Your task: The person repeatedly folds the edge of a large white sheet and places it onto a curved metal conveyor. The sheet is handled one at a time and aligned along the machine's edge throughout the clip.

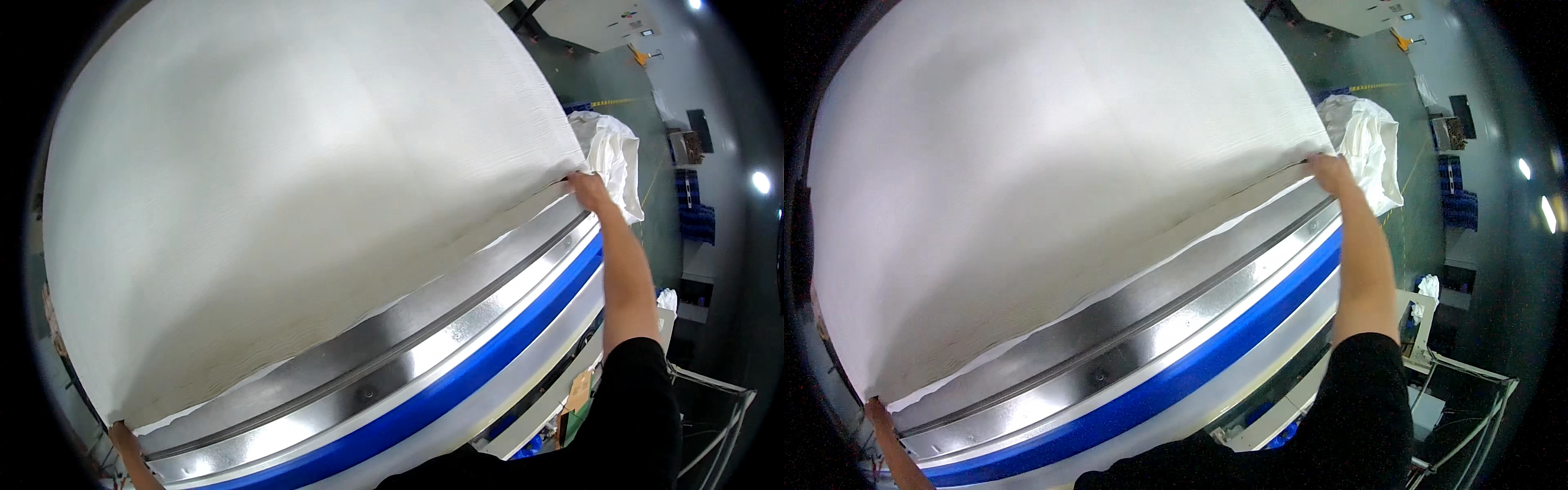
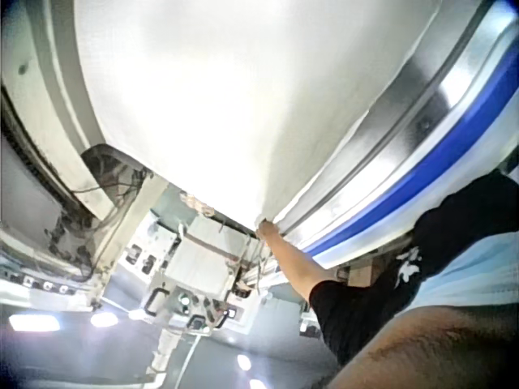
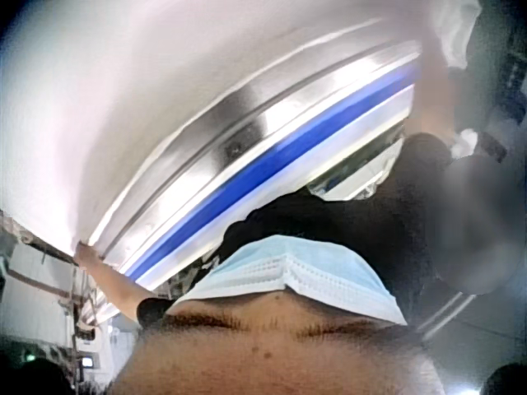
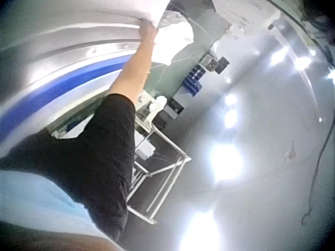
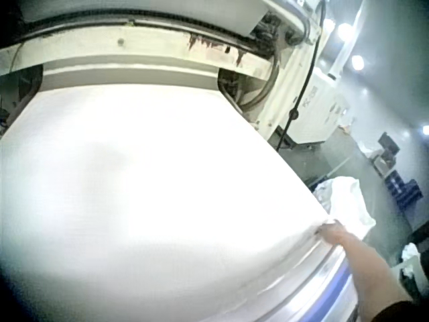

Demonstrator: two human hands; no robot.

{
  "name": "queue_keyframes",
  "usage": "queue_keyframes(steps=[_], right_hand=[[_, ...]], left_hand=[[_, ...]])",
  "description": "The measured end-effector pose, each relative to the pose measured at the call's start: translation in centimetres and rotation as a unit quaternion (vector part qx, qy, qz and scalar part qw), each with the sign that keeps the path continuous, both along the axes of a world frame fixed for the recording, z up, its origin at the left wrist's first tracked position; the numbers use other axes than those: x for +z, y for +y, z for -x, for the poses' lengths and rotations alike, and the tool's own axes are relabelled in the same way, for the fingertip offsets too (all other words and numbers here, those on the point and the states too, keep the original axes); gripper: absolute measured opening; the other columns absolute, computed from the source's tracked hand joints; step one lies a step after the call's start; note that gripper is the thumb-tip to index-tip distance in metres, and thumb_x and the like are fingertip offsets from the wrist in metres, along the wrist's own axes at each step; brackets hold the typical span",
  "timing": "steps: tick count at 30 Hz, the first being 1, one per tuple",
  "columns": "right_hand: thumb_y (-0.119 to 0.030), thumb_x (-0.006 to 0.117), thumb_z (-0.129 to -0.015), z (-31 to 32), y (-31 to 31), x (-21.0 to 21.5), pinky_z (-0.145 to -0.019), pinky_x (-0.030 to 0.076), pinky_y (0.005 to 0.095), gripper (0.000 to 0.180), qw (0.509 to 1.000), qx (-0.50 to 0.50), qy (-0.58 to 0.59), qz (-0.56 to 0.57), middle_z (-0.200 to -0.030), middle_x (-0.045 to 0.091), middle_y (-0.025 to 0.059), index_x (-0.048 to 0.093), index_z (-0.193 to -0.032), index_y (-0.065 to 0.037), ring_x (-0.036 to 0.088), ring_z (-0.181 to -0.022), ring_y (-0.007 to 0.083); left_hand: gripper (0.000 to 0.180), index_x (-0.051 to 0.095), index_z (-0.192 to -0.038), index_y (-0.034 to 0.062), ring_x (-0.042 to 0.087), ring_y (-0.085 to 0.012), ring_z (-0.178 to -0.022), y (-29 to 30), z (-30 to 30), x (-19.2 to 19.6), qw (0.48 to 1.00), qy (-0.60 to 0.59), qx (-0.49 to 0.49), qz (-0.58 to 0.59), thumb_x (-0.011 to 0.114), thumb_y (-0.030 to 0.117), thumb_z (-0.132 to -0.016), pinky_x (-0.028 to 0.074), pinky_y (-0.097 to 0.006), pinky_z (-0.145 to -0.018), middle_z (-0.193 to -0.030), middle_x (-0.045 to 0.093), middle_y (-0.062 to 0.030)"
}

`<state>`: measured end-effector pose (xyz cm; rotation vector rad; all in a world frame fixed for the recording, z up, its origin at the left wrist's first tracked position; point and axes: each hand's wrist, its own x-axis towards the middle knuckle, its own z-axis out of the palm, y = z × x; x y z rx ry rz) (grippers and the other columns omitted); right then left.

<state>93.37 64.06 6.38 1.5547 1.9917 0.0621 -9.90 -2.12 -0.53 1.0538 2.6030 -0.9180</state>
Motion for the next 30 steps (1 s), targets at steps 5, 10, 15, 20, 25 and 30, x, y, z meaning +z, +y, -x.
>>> queue_keyframes(steps=[5, 10, 15, 20, 25, 30], right_hand=[[-0.020, 0.048, -0.082, -2.0, 0.5, -0.5, -0.105, 0.032, 0.0446, 0.035, 0.997, 0.053, -0.055, 0.030, -0.120, 0.060, 0.0116, 0.063, -0.112, -0.009, 0.054, -0.114, 0.0267], [-0.012, 0.052, -0.079, -1.4, -1.0, -0.7, -0.093, 0.042, 0.0372, 0.029, 0.997, 0.009, -0.032, -0.065, -0.106, 0.065, 0.0080, 0.065, -0.105, -0.009, 0.060, -0.097, 0.0274], [-0.004, 0.053, -0.077, -3.1, -0.2, 4.4, -0.093, 0.041, 0.0404, 0.037, 0.996, 0.031, 0.054, -0.056, -0.109, 0.065, 0.0112, 0.065, -0.110, -0.013, 0.059, -0.102, 0.0307], [-0.003, 0.051, -0.079, -7.4, -0.6, 9.7, -0.085, 0.046, 0.0411, 0.039, 0.993, 0.008, 0.109, -0.038, -0.104, 0.064, 0.0191, 0.061, -0.116, -0.012, 0.059, -0.099, 0.0375], [-0.001, 0.054, -0.077, -11.7, -3.8, 11.3, -0.083, 0.046, 0.0424, 0.039, 0.997, 0.009, 0.071, 0.005, -0.098, 0.064, 0.0202, 0.061, -0.115, -0.011, 0.060, -0.095, 0.0375], [-0.001, 0.055, -0.074, -13.4, -9.0, 10.6, -0.082, 0.047, 0.0433, 0.036, 0.994, 0.078, 0.019, 0.072, -0.094, 0.064, 0.0185, 0.064, -0.108, -0.010, 0.060, -0.091, 0.0364]], left_hand=[[0.025, 0.061, -0.105, 0.0065, 0.051, -0.0286, -0.108, -2.1, 0.7, -0.1, 0.941, 0.084, -0.213, 0.249, 0.053, 0.013, -0.083, 0.037, -0.039, -0.097, -0.109, 0.058, -0.0121], [0.024, 0.064, -0.103, 0.0092, 0.057, -0.0277, -0.102, 2.2, -4.1, 3.2, 0.994, 0.018, 0.030, 0.108, 0.049, 0.009, -0.085, 0.042, -0.040, -0.090, -0.107, 0.063, -0.0095], [0.035, 0.060, -0.115, 0.0156, 0.057, -0.0232, -0.108, 6.1, -9.2, 10.5, 0.996, 0.002, -0.075, 0.044, 0.047, 0.003, -0.084, 0.028, -0.043, -0.108, -0.115, 0.062, -0.0055], [0.037, 0.061, -0.115, 0.0163, 0.057, -0.0245, -0.109, 4.7, -9.1, 16.4, 0.996, 0.000, -0.070, 0.053, 0.051, 0.004, -0.081, 0.031, -0.045, -0.106, -0.115, 0.063, -0.0064], [0.035, 0.064, -0.108, 0.0160, 0.058, -0.0276, -0.106, -1.1, -9.8, 19.0, 0.990, -0.076, -0.076, 0.095, 0.053, 0.003, -0.078, 0.033, -0.046, -0.103, -0.110, 0.065, -0.0078], [0.038, 0.066, -0.106, 0.0169, 0.062, -0.0265, -0.101, -6.4, -14.8, 15.8, 0.955, -0.125, -0.095, 0.253, 0.056, 0.003, -0.072, 0.039, -0.045, -0.098, -0.105, 0.066, -0.0080]])
